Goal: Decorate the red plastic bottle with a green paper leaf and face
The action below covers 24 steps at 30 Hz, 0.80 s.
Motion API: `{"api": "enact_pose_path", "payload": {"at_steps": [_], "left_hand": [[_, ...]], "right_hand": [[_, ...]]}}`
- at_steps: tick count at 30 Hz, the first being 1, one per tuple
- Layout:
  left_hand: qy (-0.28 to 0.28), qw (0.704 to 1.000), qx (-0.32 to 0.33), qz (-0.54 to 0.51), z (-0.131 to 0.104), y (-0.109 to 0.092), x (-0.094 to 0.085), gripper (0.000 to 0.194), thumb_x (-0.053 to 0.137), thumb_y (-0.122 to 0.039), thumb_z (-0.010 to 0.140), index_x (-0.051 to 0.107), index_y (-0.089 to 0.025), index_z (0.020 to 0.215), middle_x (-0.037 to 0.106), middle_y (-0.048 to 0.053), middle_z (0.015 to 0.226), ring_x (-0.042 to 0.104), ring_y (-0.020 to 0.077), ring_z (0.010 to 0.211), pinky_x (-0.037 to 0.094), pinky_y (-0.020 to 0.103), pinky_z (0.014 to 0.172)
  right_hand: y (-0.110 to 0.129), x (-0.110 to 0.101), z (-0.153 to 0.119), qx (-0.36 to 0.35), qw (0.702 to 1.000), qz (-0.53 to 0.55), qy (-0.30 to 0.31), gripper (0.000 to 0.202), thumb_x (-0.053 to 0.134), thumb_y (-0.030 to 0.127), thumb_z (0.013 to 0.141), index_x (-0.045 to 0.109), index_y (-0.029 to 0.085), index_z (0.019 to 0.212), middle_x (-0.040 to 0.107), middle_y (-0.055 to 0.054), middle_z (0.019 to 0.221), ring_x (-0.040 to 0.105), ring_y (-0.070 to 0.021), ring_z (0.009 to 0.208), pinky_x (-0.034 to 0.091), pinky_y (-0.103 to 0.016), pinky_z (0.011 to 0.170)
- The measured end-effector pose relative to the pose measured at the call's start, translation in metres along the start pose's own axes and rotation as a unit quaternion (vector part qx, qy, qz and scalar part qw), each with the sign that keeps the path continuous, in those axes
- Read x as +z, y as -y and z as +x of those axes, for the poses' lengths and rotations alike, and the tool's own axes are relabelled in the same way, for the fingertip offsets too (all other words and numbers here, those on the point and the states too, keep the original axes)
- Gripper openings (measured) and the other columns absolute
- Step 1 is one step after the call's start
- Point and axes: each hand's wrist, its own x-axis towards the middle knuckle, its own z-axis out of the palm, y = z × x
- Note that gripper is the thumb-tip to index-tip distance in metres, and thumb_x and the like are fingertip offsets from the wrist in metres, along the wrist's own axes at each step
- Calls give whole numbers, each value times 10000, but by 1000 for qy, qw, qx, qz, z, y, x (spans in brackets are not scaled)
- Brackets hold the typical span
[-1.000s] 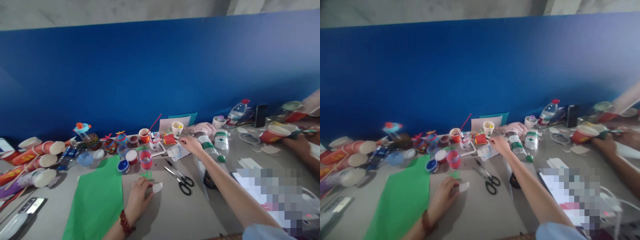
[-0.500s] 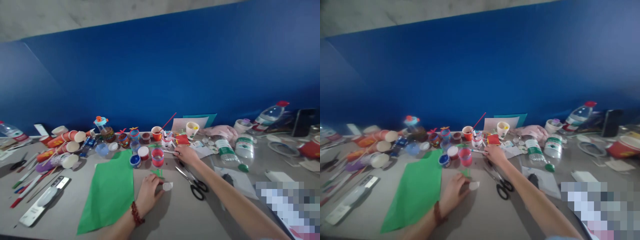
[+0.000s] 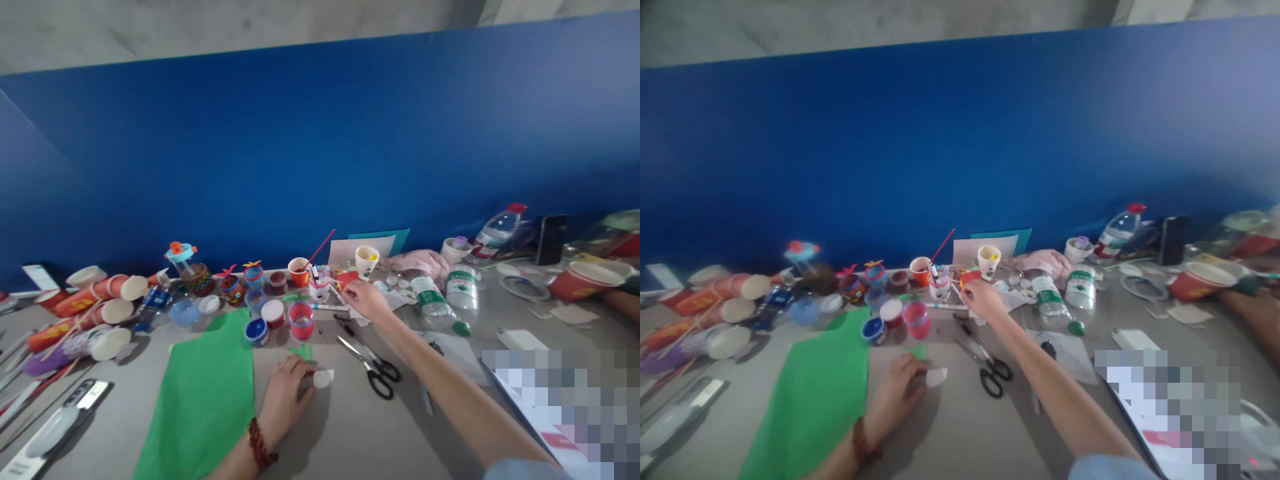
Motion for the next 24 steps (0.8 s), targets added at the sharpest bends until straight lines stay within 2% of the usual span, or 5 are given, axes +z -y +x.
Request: {"api": "enact_pose_path", "payload": {"at_steps": [4, 14, 20, 22, 24], "left_hand": [[2, 1000, 2, -3, 0, 4, 4, 226, 630, -134, 757, 615, -212, 969, 642, 67, 989, 577, 250, 942, 438, 372, 819], [-17, 1000, 8, -3, 2, 6, 9, 233, 690, -134, 728, 618, -199, 939, 644, 51, 937, 582, 227, 898, 445, 343, 798], [-81, 992, 13, -94, 0, 1, 0, 103, 570, -220, 879, 605, -194, 974, 614, 41, 891, 578, 166, 806, 479, 310, 781], [-135, 983, 39, -119, -2, -4, -8, 124, 521, -227, 917, 573, -195, 1025, 603, 54, 935, 586, 169, 864, 487, 326, 831], [-175, 975, 65, -119, -3, -11, -18, 231, 507, -217, 928, 525, -211, 1158, 584, 85, 1058, 584, 189, 988, 476, 367, 913]], "right_hand": [[17, -24, 31, 24, 996, 9, -85, 368, 324, 277, 992, 676, 179, 1030, 666, -102, 1039, 569, -215, 962, 402, -285, 808], [61, -24, 76, 6, 992, 45, -122, 241, 585, 369, 875, 687, 171, 784, 656, -93, 932, 569, -236, 916, 409, -309, 836], [57, -83, 34, -34, 937, 264, -226, 261, 363, 372, 1004, 526, 187, 1088, 676, -66, 991, 625, -184, 929, 457, -275, 789], [63, -90, 2, -45, 908, 376, -178, 238, 412, 402, 986, 535, 206, 1043, 682, -31, 862, 646, -163, 787, 464, -256, 688], [73, -80, -34, -24, 884, 466, -21, 240, 518, 406, 935, 524, 214, 1079, 655, 21, 656, 601, -140, 559, 422, -229, 528]]}}
